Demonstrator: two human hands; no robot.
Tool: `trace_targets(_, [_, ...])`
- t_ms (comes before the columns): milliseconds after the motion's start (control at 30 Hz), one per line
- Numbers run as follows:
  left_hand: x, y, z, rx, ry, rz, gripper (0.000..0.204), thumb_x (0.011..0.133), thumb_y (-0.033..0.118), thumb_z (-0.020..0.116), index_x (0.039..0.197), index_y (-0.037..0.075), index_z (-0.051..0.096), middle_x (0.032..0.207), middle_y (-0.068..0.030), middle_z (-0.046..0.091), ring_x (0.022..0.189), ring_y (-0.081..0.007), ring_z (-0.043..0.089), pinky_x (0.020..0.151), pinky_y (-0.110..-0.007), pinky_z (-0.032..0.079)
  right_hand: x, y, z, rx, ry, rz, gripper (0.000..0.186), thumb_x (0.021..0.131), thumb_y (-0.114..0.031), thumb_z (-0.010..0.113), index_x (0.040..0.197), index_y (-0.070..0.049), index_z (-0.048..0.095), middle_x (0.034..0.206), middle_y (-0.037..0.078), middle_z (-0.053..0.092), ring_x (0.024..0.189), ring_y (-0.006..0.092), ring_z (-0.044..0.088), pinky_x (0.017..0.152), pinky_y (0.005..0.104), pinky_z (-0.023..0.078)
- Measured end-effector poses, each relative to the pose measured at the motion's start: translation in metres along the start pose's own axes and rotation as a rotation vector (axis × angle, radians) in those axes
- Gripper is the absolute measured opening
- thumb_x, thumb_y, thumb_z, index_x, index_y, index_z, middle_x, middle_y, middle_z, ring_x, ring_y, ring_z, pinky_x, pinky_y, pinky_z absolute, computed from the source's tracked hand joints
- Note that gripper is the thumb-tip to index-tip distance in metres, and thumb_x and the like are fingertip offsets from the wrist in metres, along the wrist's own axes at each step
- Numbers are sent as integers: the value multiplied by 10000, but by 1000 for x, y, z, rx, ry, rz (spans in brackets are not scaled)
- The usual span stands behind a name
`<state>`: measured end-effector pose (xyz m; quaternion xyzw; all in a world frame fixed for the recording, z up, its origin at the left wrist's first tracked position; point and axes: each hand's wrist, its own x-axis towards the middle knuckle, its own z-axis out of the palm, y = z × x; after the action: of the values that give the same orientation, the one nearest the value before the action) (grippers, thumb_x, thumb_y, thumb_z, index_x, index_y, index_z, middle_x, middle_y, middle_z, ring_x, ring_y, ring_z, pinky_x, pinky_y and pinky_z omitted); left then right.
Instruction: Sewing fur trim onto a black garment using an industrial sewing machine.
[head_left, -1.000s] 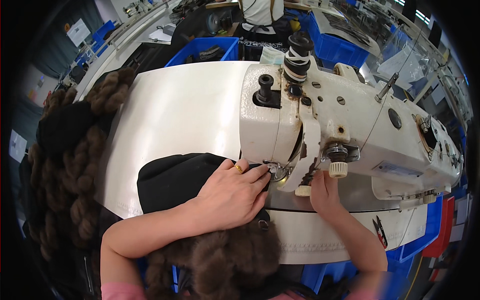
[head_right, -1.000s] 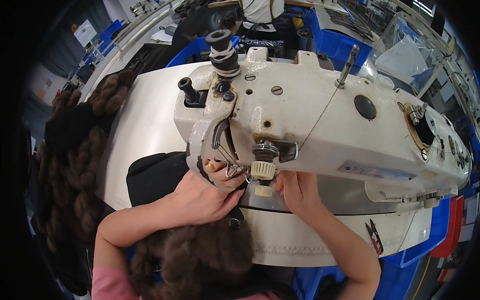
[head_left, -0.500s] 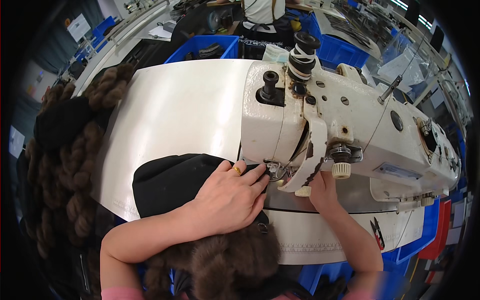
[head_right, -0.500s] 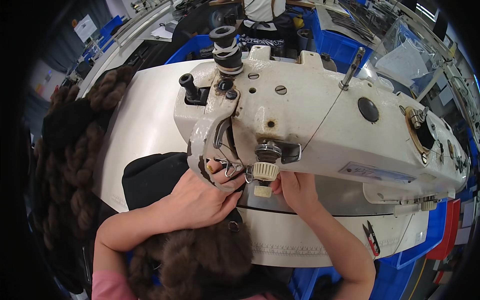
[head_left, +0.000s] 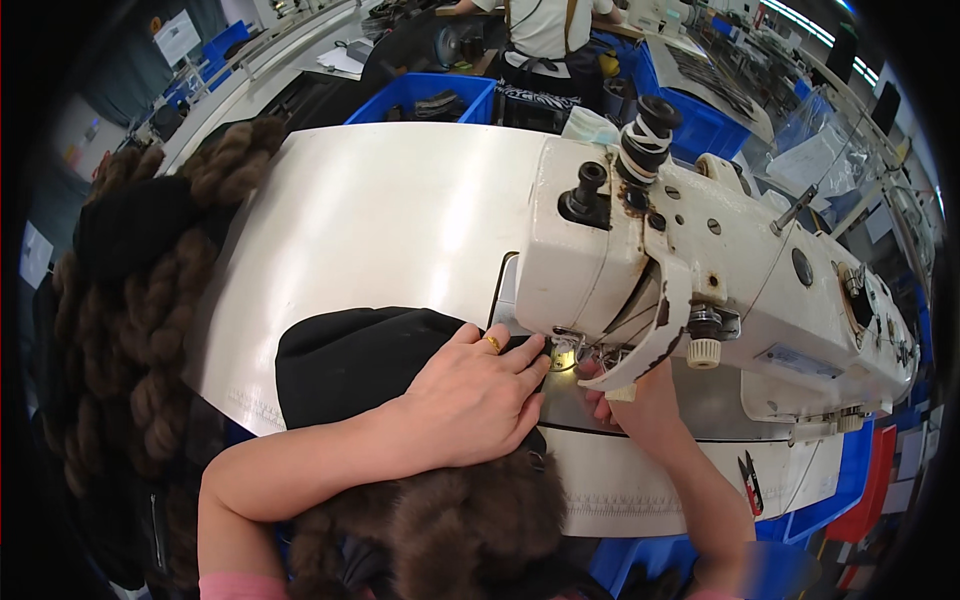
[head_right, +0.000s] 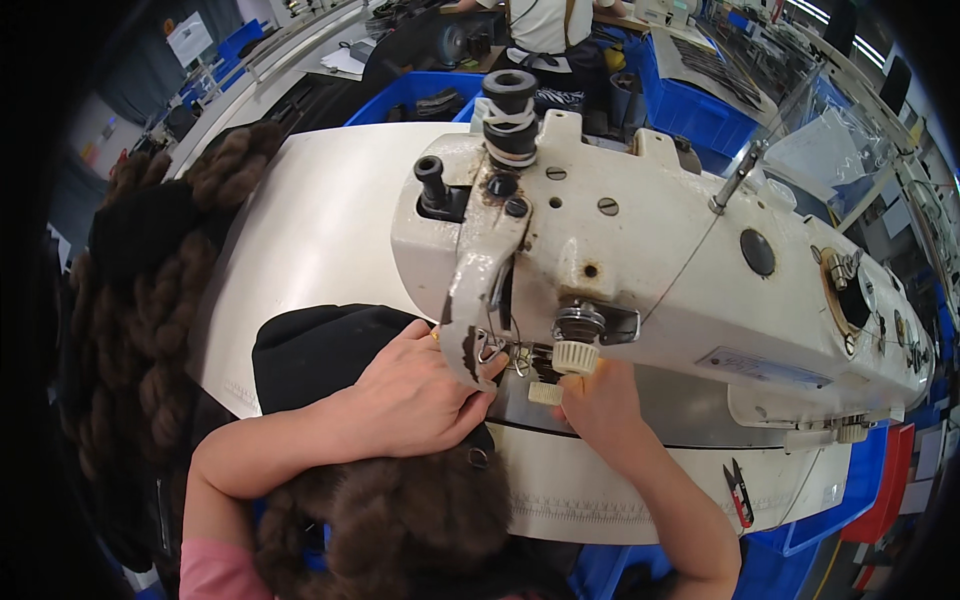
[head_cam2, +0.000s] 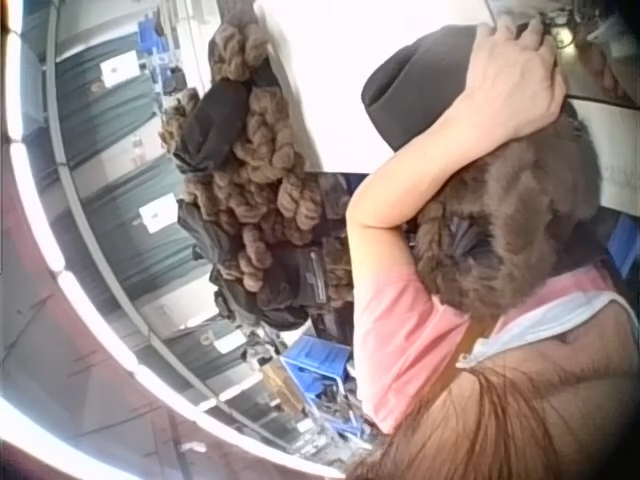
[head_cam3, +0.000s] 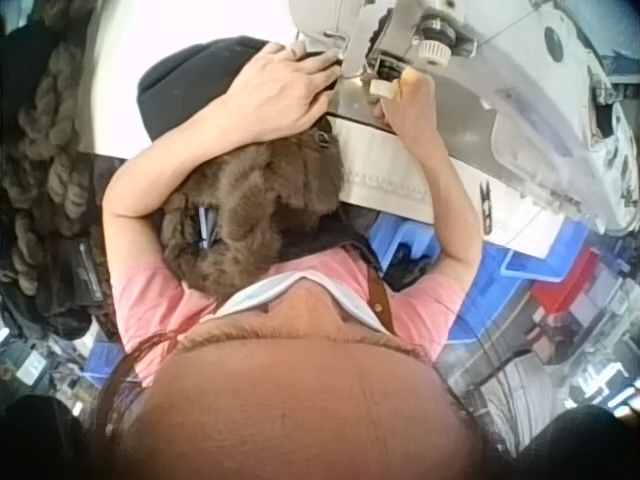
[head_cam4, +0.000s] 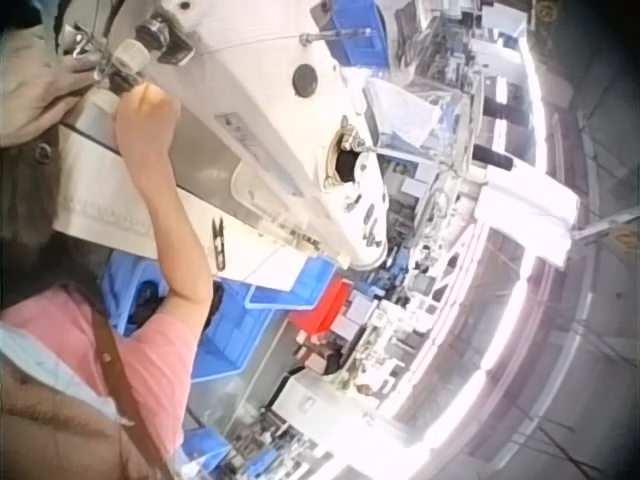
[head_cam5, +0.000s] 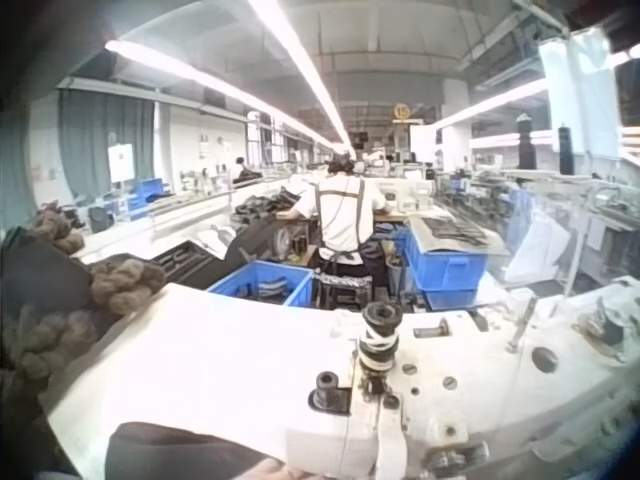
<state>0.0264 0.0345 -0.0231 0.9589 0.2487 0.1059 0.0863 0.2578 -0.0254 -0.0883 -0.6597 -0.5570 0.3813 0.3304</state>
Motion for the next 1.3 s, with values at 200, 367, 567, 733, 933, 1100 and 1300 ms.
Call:
trace_targets(200, [1,-3,-4,39,-46,3,389,915,261,533,1132,-30,673,1203,-166,660,945,-276,597,779,-365,444,-4,-1,16,-362,131,-336,118,900,-105,665,916,-1,719,734,50,704,596,132,676,511,277,499])
trace_targets(367, [2,-5,-3,16,-51,8,387,913,259,532,1129,-30,673,1207,-165,659,943,-271,596,779,-361,446,-6,-11,16,-376,187,-396,115,898,-91,666,906,9,720,717,93,713,674,177,720,554,300,515])
trace_targets(567, [1,-4,-2,6,-16,11,378,906,254,538,1133,-14,676,1206,-156,657,933,-272,595,778,-362,448,-2,-8,20,-276,288,-512,263,800,-209,707,633,-39,597,560,134,563,515,336,590,477,424,459])
trace_targets(733, [3,-1,-7,59,-45,-13,375,893,234,537,1133,-22,668,1170,-125,668,943,-286,598,777,-371,453,-3,-16,18,-312,201,-457,196,843,-164,639,723,-31,559,616,132,574,552,336,591,500,427,456])
trace_targets(933, [4,7,-6,80,-50,-7,320,859,182,565,1094,-8,669,958,-99,685,839,-302,636,758,-399,454,-6,-28,12,-278,204,-467,218,895,-174,600,725,-38,589,609,126,588,536,329,594,495,419,461])
trace_targets(1100, [6,9,-6,56,-48,-31,404,849,185,531,1146,-61,652,984,-161,677,928,-326,615,881,-410,439,-7,-25,16,-269,247,-497,240,902,-189,598,715,-39,597,606,131,596,537,334,597,499,424,470])
trace_targets(1300, [14,13,-18,100,-174,-71,398,843,179,532,1134,-66,652,952,-162,667,914,-334,631,877,-442,458,-9,-25,19,-238,225,-460,262,917,-199,571,716,-32,594,613,160,597,546,352,595,515,446,476])
